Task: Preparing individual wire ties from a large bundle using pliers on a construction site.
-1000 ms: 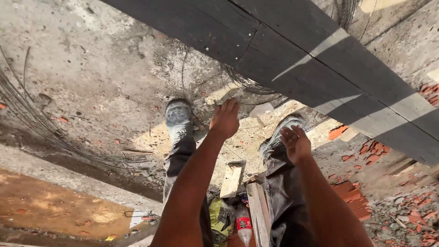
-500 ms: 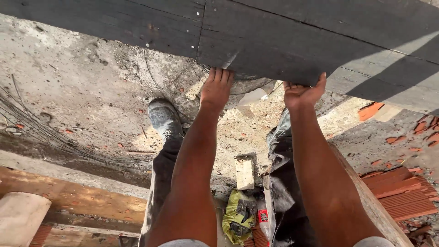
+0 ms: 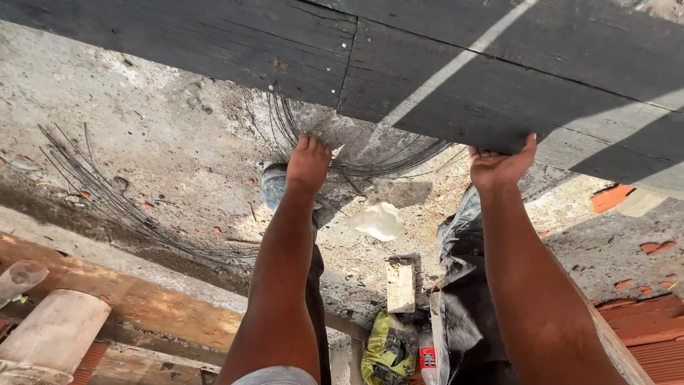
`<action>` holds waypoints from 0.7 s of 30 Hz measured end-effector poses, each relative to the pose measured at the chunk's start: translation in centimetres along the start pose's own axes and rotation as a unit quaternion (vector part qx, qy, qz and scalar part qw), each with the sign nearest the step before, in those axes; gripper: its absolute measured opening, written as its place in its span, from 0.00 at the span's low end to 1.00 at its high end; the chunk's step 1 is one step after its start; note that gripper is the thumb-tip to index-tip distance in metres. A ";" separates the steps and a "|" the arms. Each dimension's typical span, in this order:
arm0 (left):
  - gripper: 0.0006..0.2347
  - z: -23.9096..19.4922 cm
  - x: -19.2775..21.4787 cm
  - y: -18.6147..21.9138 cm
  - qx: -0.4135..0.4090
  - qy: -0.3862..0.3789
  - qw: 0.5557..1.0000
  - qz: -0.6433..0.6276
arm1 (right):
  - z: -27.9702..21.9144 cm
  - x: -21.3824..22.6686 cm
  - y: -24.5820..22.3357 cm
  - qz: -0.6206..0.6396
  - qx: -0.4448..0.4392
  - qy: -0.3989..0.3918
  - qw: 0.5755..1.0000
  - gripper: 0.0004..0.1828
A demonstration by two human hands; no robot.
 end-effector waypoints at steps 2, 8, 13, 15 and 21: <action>0.09 0.7 -0.8 0.9 0.012 -0.002 1.000 -0.023 | 0.7 0.9 -0.5 -0.019 -0.006 0.001 1.000 0.47; 0.10 2.8 1.0 2.2 0.043 -0.033 0.995 -0.089 | -1.6 -3.9 -0.8 -0.748 0.029 -0.083 0.657 0.22; 0.14 3.1 2.3 0.9 -0.043 -0.155 0.985 -0.057 | -13.1 -25.0 1.9 -0.731 0.474 -0.266 0.413 0.24; 0.13 3.5 2.6 0.4 -0.045 -0.162 0.984 -0.055 | -7.9 -29.2 1.7 -0.782 0.414 -0.270 0.379 0.22; 0.10 2.8 3.6 0.7 -0.048 -0.163 0.984 -0.053 | -6.6 -32.0 3.0 -0.914 0.273 -0.178 0.242 0.39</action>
Point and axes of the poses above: each hand's wrist, its own z-axis towards the middle knuckle, its own x-axis out of the back of the hand, y = z × x, the point moved 2 cm from there along z, towards the middle knuckle, and after that the axes turned 3 degrees about z, right-handed, at the moved point
